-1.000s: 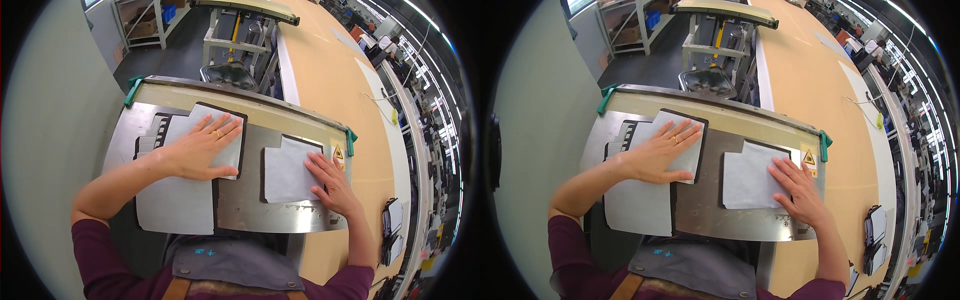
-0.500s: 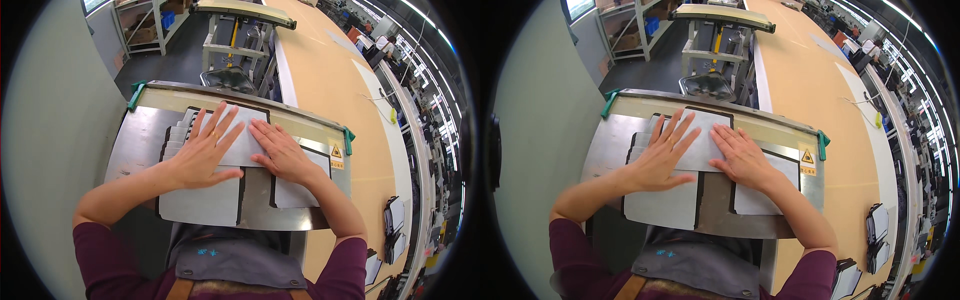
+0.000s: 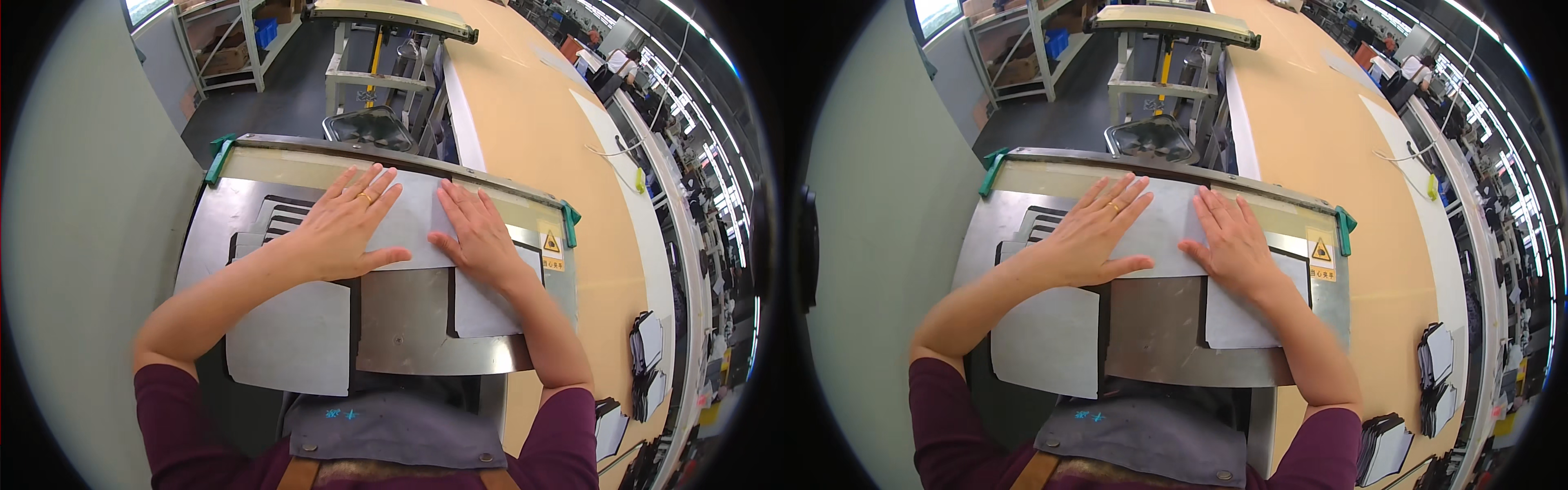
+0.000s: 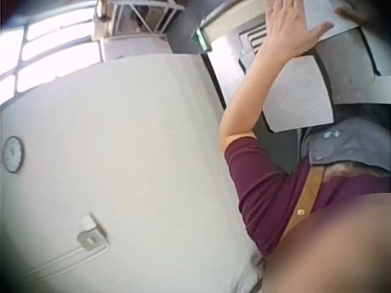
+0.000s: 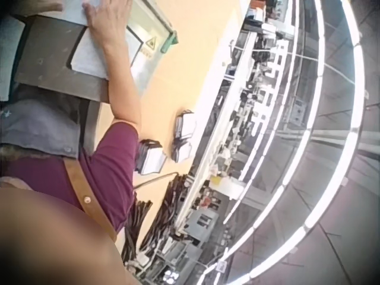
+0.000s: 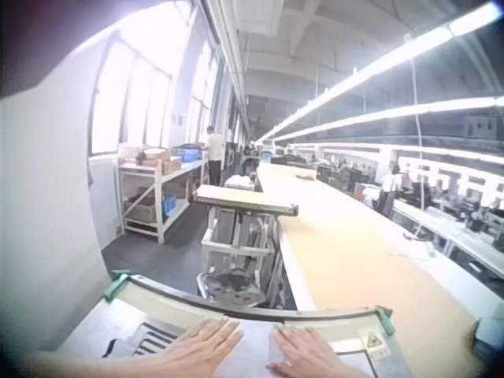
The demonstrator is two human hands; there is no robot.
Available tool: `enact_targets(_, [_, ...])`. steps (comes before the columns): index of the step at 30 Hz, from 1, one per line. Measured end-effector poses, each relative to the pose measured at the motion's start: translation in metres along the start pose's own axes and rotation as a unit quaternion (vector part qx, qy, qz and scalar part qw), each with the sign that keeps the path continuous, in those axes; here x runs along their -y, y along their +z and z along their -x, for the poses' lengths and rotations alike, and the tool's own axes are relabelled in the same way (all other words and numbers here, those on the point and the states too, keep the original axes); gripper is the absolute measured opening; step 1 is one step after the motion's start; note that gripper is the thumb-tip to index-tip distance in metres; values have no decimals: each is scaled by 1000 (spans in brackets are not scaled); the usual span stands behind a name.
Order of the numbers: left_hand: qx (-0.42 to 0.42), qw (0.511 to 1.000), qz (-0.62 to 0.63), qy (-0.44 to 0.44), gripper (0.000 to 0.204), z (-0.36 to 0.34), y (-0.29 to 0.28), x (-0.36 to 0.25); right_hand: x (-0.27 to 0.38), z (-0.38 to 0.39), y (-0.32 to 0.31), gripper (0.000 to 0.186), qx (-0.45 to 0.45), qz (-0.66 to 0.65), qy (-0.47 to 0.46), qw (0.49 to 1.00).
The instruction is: Aligning leather components and paper liners on a press plate and using a manual machine to bond or crease them.
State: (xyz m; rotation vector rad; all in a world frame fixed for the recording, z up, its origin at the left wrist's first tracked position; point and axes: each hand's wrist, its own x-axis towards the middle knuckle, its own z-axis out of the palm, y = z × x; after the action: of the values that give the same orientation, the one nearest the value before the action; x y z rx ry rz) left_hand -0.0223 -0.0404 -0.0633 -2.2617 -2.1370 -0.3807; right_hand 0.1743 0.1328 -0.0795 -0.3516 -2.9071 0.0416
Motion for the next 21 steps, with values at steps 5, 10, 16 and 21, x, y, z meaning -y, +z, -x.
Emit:
enact_targets(5, [-7, 1000, -7, -12, 93, -16, 24, 6, 2, 4, -1, 71, 9, -6, 49, 999])
enact_targets(10, [-14, 1000, -2, 7, 94, -19, 22, 11, 1, 2, 4, 72, -6, 2, 52, 999])
enact_targets(16, [-45, 999, -19, 8, 91, -19, 22, 6, -1, 3, 1, 72, -21, 6, 51, 998])
enact_targets(21, [-134, 991, -21, -17, 77, -14, 25, 9, 5, -1, 0, 69, -32, -1, 38, 999])
